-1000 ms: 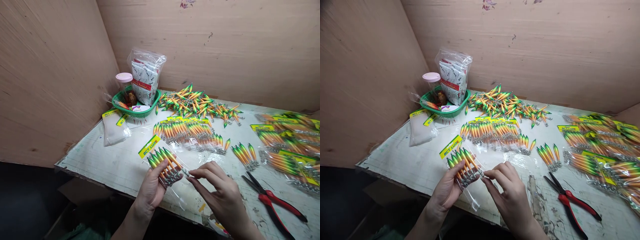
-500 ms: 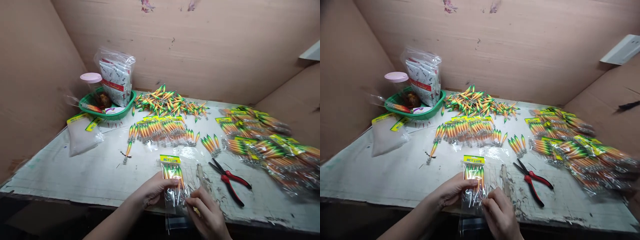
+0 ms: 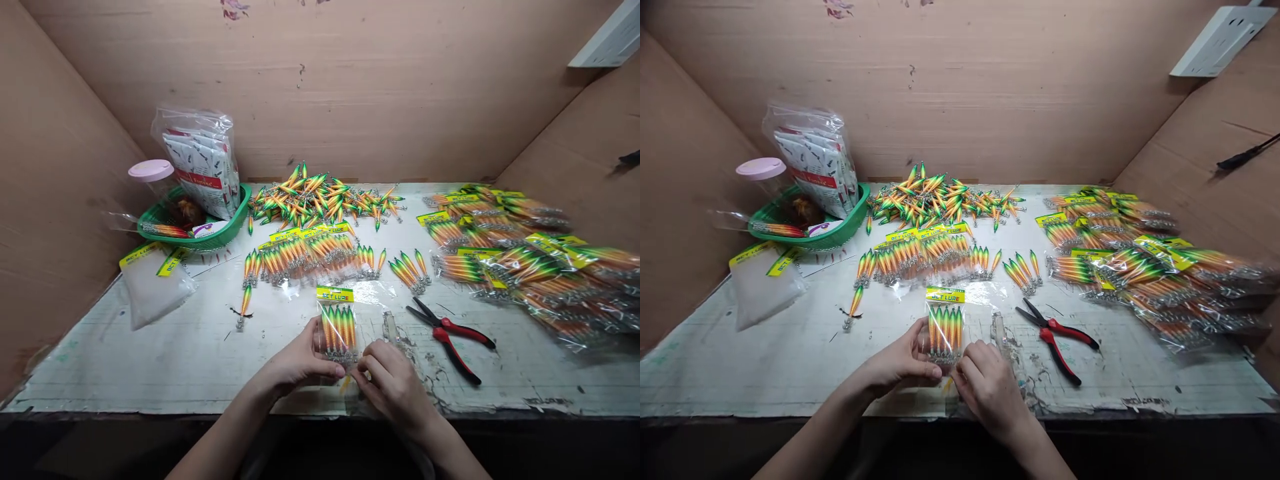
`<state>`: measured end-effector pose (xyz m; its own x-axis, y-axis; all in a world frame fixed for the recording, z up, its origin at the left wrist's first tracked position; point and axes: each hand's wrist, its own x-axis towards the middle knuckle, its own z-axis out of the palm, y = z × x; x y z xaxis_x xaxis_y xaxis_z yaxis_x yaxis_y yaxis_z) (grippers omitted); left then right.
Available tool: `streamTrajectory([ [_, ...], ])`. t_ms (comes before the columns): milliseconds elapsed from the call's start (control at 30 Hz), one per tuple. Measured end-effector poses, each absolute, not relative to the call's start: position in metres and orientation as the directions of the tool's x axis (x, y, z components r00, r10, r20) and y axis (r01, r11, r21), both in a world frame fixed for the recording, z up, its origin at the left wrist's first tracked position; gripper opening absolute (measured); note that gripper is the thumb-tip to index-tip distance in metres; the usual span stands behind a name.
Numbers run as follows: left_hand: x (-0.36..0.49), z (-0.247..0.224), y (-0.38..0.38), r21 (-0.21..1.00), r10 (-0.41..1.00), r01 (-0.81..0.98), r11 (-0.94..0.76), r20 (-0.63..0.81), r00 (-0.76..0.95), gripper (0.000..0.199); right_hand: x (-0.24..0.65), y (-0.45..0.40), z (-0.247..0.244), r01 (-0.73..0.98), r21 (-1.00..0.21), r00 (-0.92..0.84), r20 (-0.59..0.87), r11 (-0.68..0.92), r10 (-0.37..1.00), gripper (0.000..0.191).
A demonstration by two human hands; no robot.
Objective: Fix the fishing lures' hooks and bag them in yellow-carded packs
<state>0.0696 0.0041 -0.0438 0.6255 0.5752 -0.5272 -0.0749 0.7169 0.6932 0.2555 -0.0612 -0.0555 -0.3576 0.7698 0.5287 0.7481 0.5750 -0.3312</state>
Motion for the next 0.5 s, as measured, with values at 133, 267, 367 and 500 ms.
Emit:
streamTrajectory([
  [133,0.064,-0.049,-0.006,0.750,0.638,-0.132,0.648,-0.439,0.633,0.111,0.254,-0.055,-0.062,0.748,-0.328,-0.389,0.488,0.577,0.781,0.013],
  [267,0.065,-0.051,-0.008,0.787,0.637,-0.089,0.611,-0.421,0.646,0.106,0.249,-0.052,-0.066,0.760,-0.315,-0.381,0.491,0.568,0.783,0.017],
  [367,0.061,-0.050,-0.014,0.818,0.687,0.099,0.567,-0.535,0.491,0.113,0.247,-0.049,-0.067,0.782,-0.302,-0.368,0.481,0.545,0.796,0.020],
  [500,0.054,-0.048,-0.025,0.818,0.756,0.227,0.529,-0.576,0.313,0.098,0.245,-0.045,-0.067,0.806,-0.302,-0.344,0.459,0.508,0.819,0.024],
])
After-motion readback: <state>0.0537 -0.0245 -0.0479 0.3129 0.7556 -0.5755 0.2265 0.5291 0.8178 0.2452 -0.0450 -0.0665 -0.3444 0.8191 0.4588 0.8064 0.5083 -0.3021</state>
